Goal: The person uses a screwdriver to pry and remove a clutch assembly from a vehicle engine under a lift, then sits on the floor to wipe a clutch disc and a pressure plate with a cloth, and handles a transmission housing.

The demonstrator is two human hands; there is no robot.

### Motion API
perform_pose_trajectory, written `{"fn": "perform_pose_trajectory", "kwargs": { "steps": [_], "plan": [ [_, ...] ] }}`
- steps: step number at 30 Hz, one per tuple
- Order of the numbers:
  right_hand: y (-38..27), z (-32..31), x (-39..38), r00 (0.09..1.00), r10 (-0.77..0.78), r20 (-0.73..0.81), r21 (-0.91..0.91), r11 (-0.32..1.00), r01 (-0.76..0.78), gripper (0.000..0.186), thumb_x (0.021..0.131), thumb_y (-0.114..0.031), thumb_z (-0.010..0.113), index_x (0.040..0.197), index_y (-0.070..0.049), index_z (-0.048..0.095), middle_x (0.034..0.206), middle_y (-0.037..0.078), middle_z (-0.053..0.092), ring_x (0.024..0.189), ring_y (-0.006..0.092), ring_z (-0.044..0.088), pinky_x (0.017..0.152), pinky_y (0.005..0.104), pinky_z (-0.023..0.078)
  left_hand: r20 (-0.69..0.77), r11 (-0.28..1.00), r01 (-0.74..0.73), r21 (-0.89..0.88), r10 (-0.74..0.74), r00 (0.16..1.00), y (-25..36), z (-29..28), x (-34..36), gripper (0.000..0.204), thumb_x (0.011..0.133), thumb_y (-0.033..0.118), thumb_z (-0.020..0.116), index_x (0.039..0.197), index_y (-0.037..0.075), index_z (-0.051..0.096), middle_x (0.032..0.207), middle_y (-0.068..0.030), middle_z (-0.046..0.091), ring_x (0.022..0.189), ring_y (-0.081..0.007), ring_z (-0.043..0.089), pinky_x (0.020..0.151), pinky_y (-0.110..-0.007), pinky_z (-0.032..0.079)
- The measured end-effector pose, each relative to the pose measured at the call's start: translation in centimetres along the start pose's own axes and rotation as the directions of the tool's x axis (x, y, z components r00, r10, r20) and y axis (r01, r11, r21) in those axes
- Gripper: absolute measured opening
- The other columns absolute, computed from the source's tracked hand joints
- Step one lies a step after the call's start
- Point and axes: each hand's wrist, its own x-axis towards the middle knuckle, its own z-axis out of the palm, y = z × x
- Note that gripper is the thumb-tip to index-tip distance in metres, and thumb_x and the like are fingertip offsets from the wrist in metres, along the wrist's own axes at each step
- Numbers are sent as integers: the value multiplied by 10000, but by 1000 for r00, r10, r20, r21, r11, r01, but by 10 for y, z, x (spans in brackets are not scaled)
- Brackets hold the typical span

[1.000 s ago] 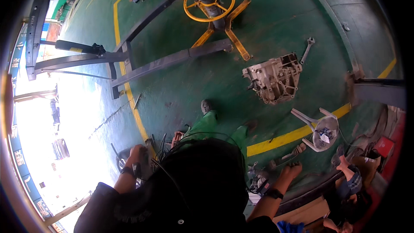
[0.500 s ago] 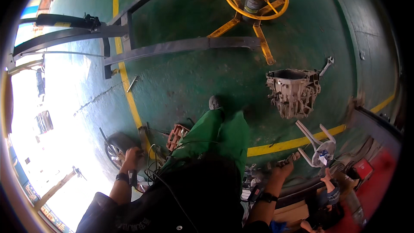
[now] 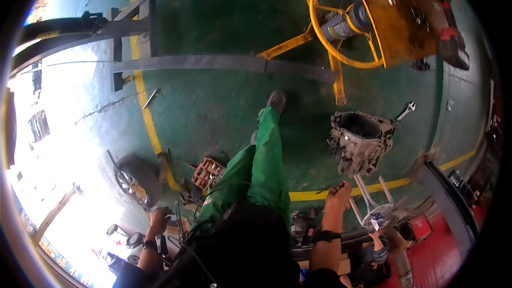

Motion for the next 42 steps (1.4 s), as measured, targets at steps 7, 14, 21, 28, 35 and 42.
{"fn": "perform_pose_trajectory", "kwargs": {
  "steps": [7,14,21,28,35,42],
  "plan": [
    [-13,101,-16,999,-20,39,-144,989,25,222,818,-157,624,689,-139,444,607,-31,397,492,105,374,451,262,284,107,999,26,-21,-24,994,44,-32,28,309,703,85,746,1010,51,718,1056,-186,673,989,-377,608,850,-432,486],
    [-10,156,-47,997,-58,48,-145,987,65,217,812,-139,629,691,-146,449,611,-37,420,487,95,384,442,251,279,157,999,27,-40,-21,987,11,-61,71,238,671,73,770,898,31,714,1063,-182,680,1014,-365,618,873,-415,496],
    [45,195,-108,999,-15,-46,-125,992,9,236,822,-176,617,684,-151,426,605,-29,374,494,114,343,468,270,281,63,903,-52,-426,86,994,-43,-129,169,245,746,-25,661,988,0,631,1096,-118,644,1020,-252,651,762,-338,543],
    [78,339,-197,989,-24,149,-34,999,29,258,854,-154,617,691,-133,419,624,-30,364,512,98,331,467,257,267,-30,665,133,-735,-228,973,-65,-226,204,188,767,-4,624,937,19,700,1060,-123,674,939,-269,648,776,-351,534],
    [42,568,-286,766,-86,637,-29,990,135,130,880,-136,627,828,-99,513,679,-29,436,557,80,383,511,238,303,17,576,280,-768,-419,908,-62,-279,204,248,750,-98,571,976,-43,656,1071,-123,624,972,-223,642,727,-327,563],
    [55,815,-313,535,-234,812,-217,730,648,229,838,-150,655,1032,-39,606,850,7,608,710,99,538,625,243,425,95,589,310,-746,-367,925,-35,-267,210,252,680,33,751,922,27,681,987,-130,655,907,-297,645,751,-369,528]
  ]
}}
